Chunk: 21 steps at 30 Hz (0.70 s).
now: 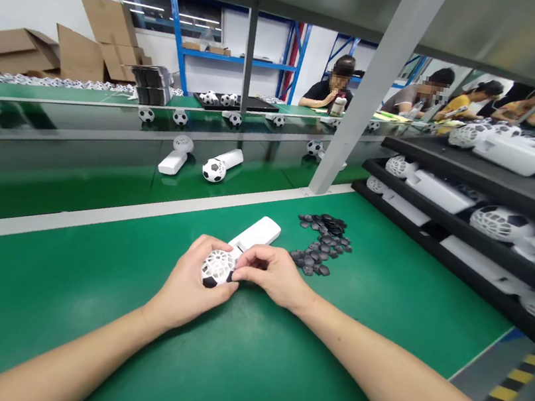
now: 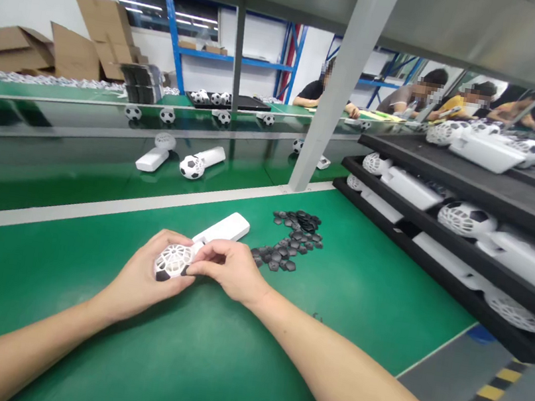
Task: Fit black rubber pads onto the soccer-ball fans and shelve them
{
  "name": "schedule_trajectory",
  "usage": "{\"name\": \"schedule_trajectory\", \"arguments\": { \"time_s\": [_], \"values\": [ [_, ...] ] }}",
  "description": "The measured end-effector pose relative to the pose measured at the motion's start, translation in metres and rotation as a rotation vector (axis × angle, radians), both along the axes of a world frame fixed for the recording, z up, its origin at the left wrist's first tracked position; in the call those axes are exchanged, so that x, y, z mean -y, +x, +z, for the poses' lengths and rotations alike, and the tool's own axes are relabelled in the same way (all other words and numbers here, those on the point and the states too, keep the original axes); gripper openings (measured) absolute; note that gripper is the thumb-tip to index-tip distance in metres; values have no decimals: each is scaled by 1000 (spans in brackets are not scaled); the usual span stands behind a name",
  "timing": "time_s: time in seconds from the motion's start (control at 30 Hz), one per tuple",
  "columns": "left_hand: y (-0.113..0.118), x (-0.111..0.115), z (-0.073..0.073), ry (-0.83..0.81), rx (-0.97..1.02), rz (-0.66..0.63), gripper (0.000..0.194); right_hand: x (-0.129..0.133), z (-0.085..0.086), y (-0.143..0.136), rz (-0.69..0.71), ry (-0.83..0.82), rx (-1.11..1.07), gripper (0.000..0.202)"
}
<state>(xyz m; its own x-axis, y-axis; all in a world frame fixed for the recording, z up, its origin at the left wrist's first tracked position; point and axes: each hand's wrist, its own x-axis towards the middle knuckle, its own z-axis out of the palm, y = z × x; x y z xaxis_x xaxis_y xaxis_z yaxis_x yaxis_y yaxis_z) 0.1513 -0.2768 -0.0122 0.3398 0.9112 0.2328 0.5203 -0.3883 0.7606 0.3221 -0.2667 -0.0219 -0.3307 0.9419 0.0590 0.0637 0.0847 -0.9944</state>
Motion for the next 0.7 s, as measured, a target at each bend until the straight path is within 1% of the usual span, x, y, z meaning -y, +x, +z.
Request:
{"name": "schedule_trajectory", "arguments": {
  "time_s": [0.23, 0.37, 0.47, 0.63, 0.7],
  "values": [
    [3, 0, -4, 1, 22, 58, 30, -4, 1, 1, 12, -68, -34, 16],
    [2, 1, -2, 5, 14, 41, 32, -2, 2, 1, 4, -104, -23, 17],
    [2, 2, -2, 14, 9, 20, 34, -2, 1, 1, -2, -106, -10, 17],
    [5, 2, -4, 39, 36, 69, 30, -4, 0, 1, 19, -97, 1, 15],
    [3, 1, -4, 13, 41, 59, 30, -1, 2, 0, 16, -88, 25, 14]
  ]
}}
